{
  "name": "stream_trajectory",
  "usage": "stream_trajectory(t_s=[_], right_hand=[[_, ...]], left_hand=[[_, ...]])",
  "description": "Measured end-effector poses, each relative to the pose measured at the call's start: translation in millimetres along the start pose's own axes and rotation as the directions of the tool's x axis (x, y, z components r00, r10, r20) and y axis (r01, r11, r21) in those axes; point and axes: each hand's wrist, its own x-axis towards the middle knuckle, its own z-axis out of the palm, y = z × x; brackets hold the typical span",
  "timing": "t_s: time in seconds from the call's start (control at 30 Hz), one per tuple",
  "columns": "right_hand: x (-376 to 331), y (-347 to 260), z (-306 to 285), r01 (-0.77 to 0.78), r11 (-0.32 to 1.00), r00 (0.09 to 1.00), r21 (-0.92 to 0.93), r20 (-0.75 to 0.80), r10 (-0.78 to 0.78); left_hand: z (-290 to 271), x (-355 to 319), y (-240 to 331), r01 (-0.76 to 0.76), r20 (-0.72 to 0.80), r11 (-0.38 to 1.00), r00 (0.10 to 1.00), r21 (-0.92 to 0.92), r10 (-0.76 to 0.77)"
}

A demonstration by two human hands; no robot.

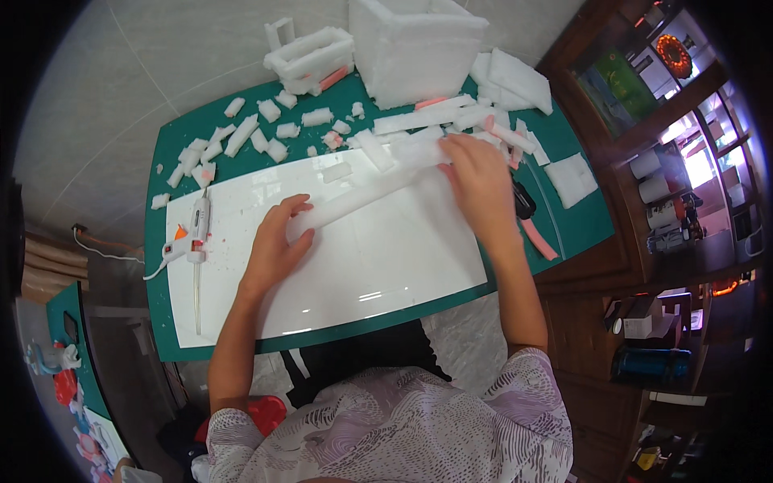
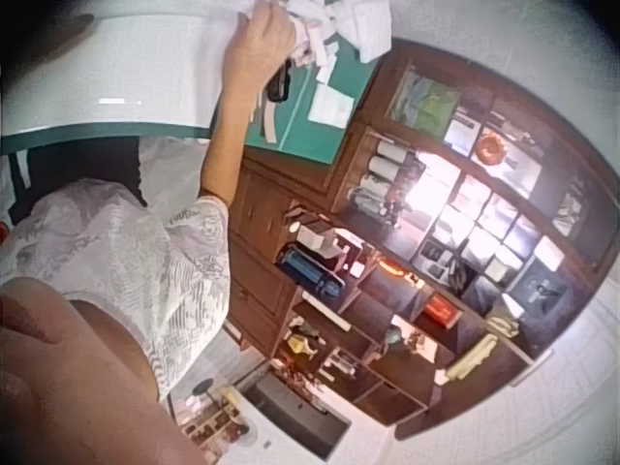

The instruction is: The person positions foam pieces on a board, applies glue to them using a hot glue gun, and presses the foam pieces together by hand.

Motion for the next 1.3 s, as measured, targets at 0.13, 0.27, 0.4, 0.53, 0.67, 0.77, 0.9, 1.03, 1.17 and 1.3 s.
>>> stream_trajectory(t_s=[0.13, 0.27, 0.4, 0.53, 0.67, 0.77, 0.9, 1.03, 1.17, 1.3], right_hand=[[0.1, -57.2, 24.2, 0.286, 0.95, 0.953, 0.122, 0.068, -0.295], [-4.3, -73.3, 69.5, 0.369, 0.873, 0.899, 0.319, 0.116, -0.422], [-2.8, -71.8, 78.7, 0.318, 0.878, 0.913, 0.358, 0.132, -0.385], [-1.7, -76.8, 79.8, 0.272, 0.889, 0.924, 0.367, 0.16, -0.348], [-2.5, -71.7, 74.2, 0.182, 0.873, 0.92, 0.452, 0.234, -0.313], [-3.1, -54.8, 55.6, 0.093, 0.885, 0.924, 0.456, 0.29, -0.247], [-18.0, -3.9, 36.7, 0.014, 0.945, 0.935, 0.327, 0.33, -0.128], [-36.2, 21.9, 28.4, -0.365, 0.763, 0.835, 0.534, 0.551, 0.014], [-46.2, 19.9, 35.1, -0.434, 0.703, 0.848, 0.563, 0.52, 0.107], [-57.7, 18.9, 44.4, -0.445, 0.682, 0.871, 0.58, 0.458, 0.178]], left_hand=[[-0.6, 4.3, 4.7, 0.07, 0.055, 0.989, 0.996, -0.132, -0.063], [3.9, 3.8, -9.3, 0.051, 0.0, 0.998, 0.999, -0.023, -0.051], [-5.5, 4.6, -13.5, 0.087, 0.051, 0.995, 0.995, -0.052, -0.084], [-11.5, 2.1, -1.9, 0.052, 0.087, 0.995, 0.995, -0.087, -0.044], [-8.5, 4.7, -7.4, 0.026, 0.112, 0.991, 0.994, -0.135, -0.01], [-3.6, 3.8, -14.5, -0.06, 0.048, 0.998, 0.997, 0.016, 0.059], [-6.1, 4.3, -13.8, -0.016, 0.057, 0.998, 0.998, 0.059, 0.012], [-7.3, 7.5, -10.7, 0.007, 0.062, 0.997, 0.998, 0.083, -0.012], [-8.3, 8.9, -7.0, 0.054, 0.072, 0.996, 0.996, 0.068, -0.058], [-8.6, 10.7, -9.7, 0.104, 0.087, 0.994, 0.99, 0.037, -0.107]])
